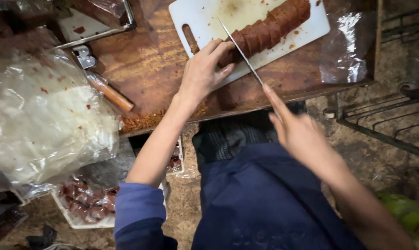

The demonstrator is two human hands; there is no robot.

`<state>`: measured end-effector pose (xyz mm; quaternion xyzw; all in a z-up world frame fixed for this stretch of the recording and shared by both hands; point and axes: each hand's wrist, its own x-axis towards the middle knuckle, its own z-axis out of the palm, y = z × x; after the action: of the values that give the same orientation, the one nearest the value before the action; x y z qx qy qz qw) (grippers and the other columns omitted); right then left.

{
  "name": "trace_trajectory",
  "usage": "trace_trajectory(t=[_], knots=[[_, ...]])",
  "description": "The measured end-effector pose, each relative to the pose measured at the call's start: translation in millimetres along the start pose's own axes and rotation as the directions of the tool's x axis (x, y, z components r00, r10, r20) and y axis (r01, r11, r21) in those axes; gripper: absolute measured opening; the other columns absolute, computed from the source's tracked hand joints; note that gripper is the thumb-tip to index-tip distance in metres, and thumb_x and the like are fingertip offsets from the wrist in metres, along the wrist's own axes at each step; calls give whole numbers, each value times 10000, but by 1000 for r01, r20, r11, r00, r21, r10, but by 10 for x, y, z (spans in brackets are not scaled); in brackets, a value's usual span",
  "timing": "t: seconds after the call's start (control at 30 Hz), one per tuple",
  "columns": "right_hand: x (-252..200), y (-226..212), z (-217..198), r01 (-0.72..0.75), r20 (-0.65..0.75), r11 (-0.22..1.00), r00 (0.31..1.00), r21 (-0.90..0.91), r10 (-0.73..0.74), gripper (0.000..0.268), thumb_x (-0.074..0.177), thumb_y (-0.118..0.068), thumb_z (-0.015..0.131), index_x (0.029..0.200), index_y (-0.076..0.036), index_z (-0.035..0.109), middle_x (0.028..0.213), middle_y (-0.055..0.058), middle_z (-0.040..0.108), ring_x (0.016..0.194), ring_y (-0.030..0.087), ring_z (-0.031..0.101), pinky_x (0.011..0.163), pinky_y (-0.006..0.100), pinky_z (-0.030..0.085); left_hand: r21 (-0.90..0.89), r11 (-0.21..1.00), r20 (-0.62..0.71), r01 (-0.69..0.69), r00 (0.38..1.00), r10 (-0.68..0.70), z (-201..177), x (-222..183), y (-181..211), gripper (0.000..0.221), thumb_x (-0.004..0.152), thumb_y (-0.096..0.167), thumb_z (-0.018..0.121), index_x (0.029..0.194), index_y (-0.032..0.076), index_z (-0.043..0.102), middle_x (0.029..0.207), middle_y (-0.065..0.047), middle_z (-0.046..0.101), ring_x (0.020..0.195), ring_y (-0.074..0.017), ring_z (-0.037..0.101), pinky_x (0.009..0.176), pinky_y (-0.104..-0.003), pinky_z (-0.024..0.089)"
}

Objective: Slicing long bread rolls into smaller pieces using a knife on a cutting board in a bakery production area.

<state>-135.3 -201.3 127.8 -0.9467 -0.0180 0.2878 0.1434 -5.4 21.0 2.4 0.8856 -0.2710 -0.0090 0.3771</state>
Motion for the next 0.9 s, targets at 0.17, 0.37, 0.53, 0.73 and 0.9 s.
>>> trace_trajectory(t=[0.17, 0.37, 0.53, 0.73, 0.9], knots=[[462, -159, 66, -5, 65, 979, 998, 205, -9, 725, 1107, -195, 509, 1678, -354, 93, 466, 69, 456, 337, 200, 362, 346, 363, 438, -34, 997, 27, 67, 997, -66, -27, -25, 35, 407, 954, 247, 768, 1292, 149, 565, 1211, -62, 637, 791, -229, 688, 682, -431, 638], [-290, -59, 107, -231, 98, 958, 971, 167, 218, 681, 982, -289, 524, 1598, -488, 312, 878, 396, 710, 885, 554, 714, 738, 624, 585, -106, 979, -85, 173, 980, -182, 84, -24, -33, 399, 940, 380, 744, 1307, 323, 598, 1269, -14, 647, 1094, -317, 704, 869, -450, 602], [-108, 111, 383, -54, -26, 986, 998, 157, 59, 716, 1044, -272, 532, 1650, -437, 189, 689, 302, 658, 614, 523, 629, 626, 619, 465, -180, 981, 41, 78, 997, -72, -39, -173, -55, 482, 1006, 362, 752, 1431, 223, 572, 1553, -80, 473, 1412, -304, 530, 1109, -500, 513], [-700, 194, 104, -24, -70, 1000, 997, 14, 25, 684, 1046, -336, 517, 1658, -396, 218, 456, 164, 532, 358, 367, 562, 422, 480, 420, -298, 949, -27, 103, 993, -116, -44, -388, 95, 564, 931, 6, 800, 1401, 159, 528, 1535, -134, 364, 1391, -327, 518, 1217, -510, 449], [-611, 198, 226, 86, -64, 996, 994, 16, -85, 680, 1073, -301, 499, 1667, -353, 172, 484, 147, 549, 323, 330, 498, 413, 486, 428, -284, 958, -148, 43, 985, -88, 105, -326, 43, 370, 923, 21, 791, 1230, 110, 606, 1322, -166, 477, 1174, -323, 585, 1069, -473, 586]])
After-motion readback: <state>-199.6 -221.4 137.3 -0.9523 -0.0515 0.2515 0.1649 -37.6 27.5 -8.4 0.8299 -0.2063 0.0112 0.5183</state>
